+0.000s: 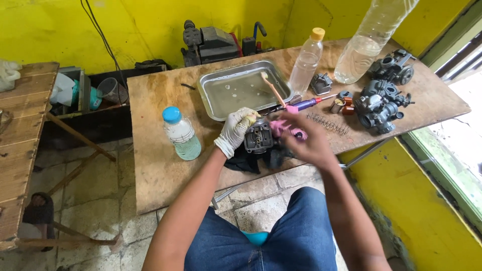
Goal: The person cleans a carburetor by hand using a pink cloth and a toothbrush. They wipe the exterior, scrub the interior, and rinse the toothbrush in a tray of liquid. The person also handles a small metal spring and other carburetor parts on the table.
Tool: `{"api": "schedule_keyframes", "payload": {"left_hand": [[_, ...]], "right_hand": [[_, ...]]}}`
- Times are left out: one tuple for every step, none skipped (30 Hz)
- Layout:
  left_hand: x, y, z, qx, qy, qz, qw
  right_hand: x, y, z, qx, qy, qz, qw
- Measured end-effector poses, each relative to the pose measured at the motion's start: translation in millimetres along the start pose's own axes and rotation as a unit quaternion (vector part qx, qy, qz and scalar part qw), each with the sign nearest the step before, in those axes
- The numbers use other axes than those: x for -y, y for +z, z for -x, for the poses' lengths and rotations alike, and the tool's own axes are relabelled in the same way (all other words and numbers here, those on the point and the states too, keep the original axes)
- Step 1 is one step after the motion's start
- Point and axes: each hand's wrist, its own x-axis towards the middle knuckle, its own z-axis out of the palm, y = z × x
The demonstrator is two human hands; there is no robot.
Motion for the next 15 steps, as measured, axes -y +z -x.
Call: {"api": "schedule_keyframes", "payload": {"left_hand": [[1, -1, 1, -0.001, -0.001, 0.000, 1.000], [1, -1, 2, 0.004, 0.000, 0.003, 1.000], [1, -1, 1, 0.011, 0.002, 0.005, 1.000], [7, 1, 1, 0.011, 0.002, 0.006, 1.000], [13, 2, 1, 0.011, 0.008, 0.007, 1.000], [19, 3, 1, 0.010, 0.014, 0.009, 1.000], [13, 3, 0, 0.009, 0.014, 0.008, 1.000], [7, 4, -1, 0.008, 0.021, 0.011, 1.000], [1, 3, -1, 0.006, 0.027, 0.014, 1.000], [0, 4, -1, 0.004, 0.027, 0.012, 1.000], [-1, 5, -1, 0.004, 0.039, 0.010, 0.999], [-3, 6, -1, 0.005, 0.050, 0.007, 0.999], [-1, 6, -2, 0.003, 0.052, 0.005, 0.999], [1, 6, -3, 0.010, 0.053, 0.008, 0.999], [4, 8, -2, 0.016, 0.053, 0.013, 0.998]], "right_hand": [[-22, -2, -8, 0.001, 0.001, -0.001, 1.000], [-44, -5, -16, -0.032, 0.006, 0.081, 0.996], [-66, -9, -25, -0.067, 0.011, 0.163, 0.984], [-81, -7, -38, -0.067, 0.011, 0.163, 0.984], [-96, -3, -50, -0.057, -0.024, 0.177, 0.982], [-111, 0, -62, -0.047, -0.059, 0.190, 0.979], [-117, 4, -73, -0.046, -0.060, 0.189, 0.979], [-122, 9, -84, -0.018, -0.079, 0.220, 0.972], [-128, 16, -94, 0.011, -0.097, 0.249, 0.964], [-144, 24, -103, 0.012, -0.099, 0.247, 0.964], [-161, 32, -113, 0.035, -0.094, 0.305, 0.947], [-176, 41, -122, 0.059, -0.088, 0.362, 0.926], [-184, 48, -128, 0.058, -0.091, 0.361, 0.926], [-191, 56, -134, 0.067, -0.108, 0.430, 0.894], [-199, 63, -138, 0.077, -0.124, 0.496, 0.856]]}}
